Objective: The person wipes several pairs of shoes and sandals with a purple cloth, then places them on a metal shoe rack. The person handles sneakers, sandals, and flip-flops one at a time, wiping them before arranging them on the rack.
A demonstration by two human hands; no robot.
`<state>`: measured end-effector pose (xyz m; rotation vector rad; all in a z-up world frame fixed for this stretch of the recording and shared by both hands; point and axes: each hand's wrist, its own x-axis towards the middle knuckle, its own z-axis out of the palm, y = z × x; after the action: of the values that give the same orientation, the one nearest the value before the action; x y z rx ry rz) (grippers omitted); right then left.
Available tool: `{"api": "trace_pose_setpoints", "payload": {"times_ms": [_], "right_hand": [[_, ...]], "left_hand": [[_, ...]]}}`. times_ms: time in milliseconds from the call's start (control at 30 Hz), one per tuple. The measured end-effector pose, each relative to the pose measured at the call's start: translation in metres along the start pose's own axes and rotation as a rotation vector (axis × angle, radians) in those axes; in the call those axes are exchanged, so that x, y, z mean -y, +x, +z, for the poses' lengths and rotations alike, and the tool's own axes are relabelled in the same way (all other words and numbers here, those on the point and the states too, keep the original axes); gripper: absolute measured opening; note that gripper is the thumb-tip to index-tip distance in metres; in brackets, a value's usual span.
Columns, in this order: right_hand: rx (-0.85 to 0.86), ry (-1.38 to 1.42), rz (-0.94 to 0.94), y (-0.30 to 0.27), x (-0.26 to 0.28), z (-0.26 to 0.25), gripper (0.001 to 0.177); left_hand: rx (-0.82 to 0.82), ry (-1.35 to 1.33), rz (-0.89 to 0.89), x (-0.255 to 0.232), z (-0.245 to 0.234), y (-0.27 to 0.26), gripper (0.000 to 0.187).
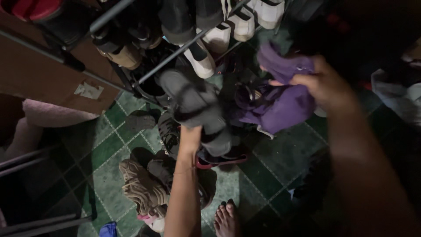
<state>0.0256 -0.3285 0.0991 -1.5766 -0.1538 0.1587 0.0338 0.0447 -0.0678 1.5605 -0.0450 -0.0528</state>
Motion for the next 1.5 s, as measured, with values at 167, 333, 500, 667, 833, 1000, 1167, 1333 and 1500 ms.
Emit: {"api": "trace_pose_setpoints", "payload": {"times_ms": [167, 333, 500, 667, 833, 1000, 1167, 1333, 1500], "right_hand": [[0.108, -0.518, 0.335, 0.009, -0.005, 0.098, 0.037], [-0.118, -0.425, -0.210, -0.039, -0.055, 0.165, 0.055], [-0.570, -0.428, -0.503, -0.101, -0.103, 0.227, 0.055], [-1.000, -0.159, -0.266, -0.060, -0.100, 0.222, 0.072], [-0.809, -0.442, -0.383, 0.007, -0.048, 0.116, 0.043], [-0.493, -0.621, -0.475, 0.012, 0.006, 0.087, 0.049], [-0.488, -0.607, -0.583, 0.023, 0.020, 0.114, 0.047], [-0.754, -0.087, -0.185, 0.025, -0.035, 0.140, 0.031], [-0.435, -0.341, -0.318, -0.017, -0.094, 0.175, 0.046]], "left_hand": [[-0.007, -0.234, -0.164, 0.003, 0.011, 0.006, 0.060], [-0.210, -0.689, -0.356, -0.054, 0.039, 0.002, 0.058], [-0.410, -0.860, -0.444, -0.097, 0.070, -0.005, 0.059], [-0.226, -0.830, -0.325, -0.101, 0.106, -0.029, 0.058], [0.603, 0.149, -0.144, -0.145, 0.071, -0.058, 0.052], [0.000, 0.349, -0.194, -0.183, 0.043, -0.050, 0.044], [0.110, 0.106, 0.305, -0.130, 0.063, -0.001, 0.043], [0.036, -0.199, -0.053, -0.055, 0.077, 0.001, 0.028], [-0.231, -0.299, 0.105, -0.070, 0.063, 0.026, 0.052]]}}
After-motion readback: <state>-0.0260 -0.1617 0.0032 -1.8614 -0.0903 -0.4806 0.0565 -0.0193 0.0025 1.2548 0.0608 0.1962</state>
